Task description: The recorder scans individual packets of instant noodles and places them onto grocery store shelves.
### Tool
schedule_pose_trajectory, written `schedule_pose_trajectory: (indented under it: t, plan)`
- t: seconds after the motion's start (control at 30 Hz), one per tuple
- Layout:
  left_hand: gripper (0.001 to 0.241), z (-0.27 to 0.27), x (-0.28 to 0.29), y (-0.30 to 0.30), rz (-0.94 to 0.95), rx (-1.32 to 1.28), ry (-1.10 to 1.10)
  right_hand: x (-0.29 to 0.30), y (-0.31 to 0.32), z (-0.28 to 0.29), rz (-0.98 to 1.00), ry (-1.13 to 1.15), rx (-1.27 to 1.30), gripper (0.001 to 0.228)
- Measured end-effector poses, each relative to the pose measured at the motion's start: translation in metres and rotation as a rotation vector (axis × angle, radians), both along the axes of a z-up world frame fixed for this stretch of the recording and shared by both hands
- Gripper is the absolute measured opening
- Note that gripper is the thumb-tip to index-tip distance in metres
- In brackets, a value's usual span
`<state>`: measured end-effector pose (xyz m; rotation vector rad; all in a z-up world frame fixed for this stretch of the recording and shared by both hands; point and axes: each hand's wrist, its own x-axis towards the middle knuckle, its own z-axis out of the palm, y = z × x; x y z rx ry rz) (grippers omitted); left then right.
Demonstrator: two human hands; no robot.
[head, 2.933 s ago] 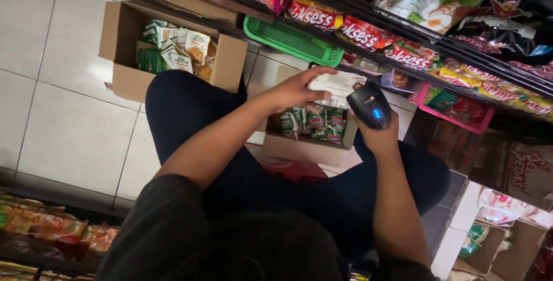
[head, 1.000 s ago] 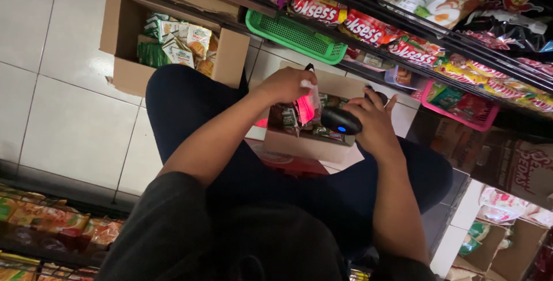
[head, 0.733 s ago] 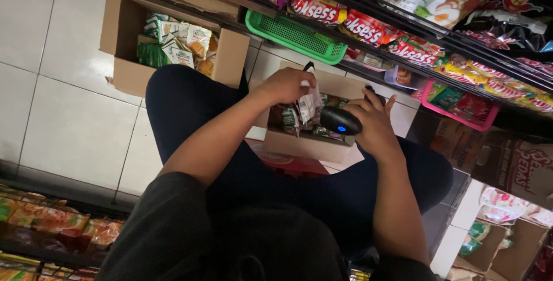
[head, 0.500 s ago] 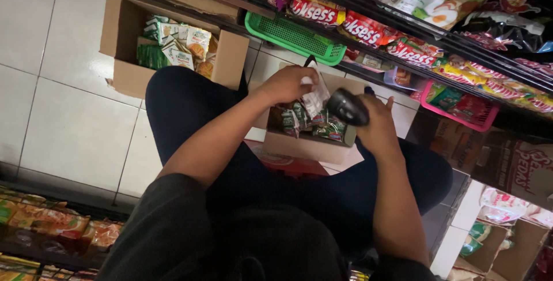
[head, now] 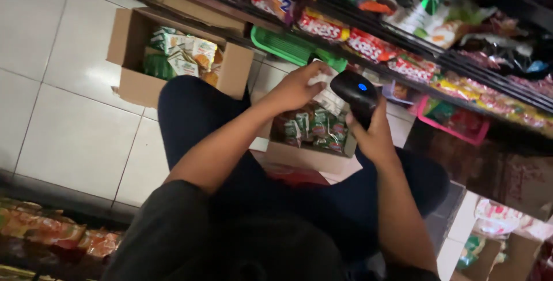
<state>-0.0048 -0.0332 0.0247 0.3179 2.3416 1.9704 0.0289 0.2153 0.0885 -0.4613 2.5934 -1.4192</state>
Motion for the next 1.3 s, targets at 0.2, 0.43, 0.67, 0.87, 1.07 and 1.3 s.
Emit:
schedule_pose_trajectory:
  t: [0.2,0.43,0.67,0.87,1.07,1.3]
  plan:
    - [0.045,-0.028,-0.011,-0.005,0.111,0.107,-0.359,-0.016,-0.105,0.063,0.225,-0.091,-0.112,0.062]
    - [0.045,-0.007,-0.023,-0.02,0.136,0.515,0.179,-0.071,-0.273,0.122,0.354,0.456,0.109,0.054]
    - [0.03,-0.004,0.004,-0.076,0.271,0.502,0.057,-0.137,-0.382,0.099,0.382,0.639,0.058,0.043]
    - [0.031,0.011,-0.026,-0.061,0.269,0.504,0.065,-0.167,-0.417,0.071,0.318,0.625,0.172,0.037]
    - [0.033,-0.054,-0.04,-0.011,0.228,0.518,0.077,-0.129,-0.389,0.096,0.291,0.677,0.13,0.047]
    - [0.053,-0.001,-0.033,-0.039,0.064,0.693,0.188,-0.019,-0.246,0.087,0.194,0.735,0.207,0.04]
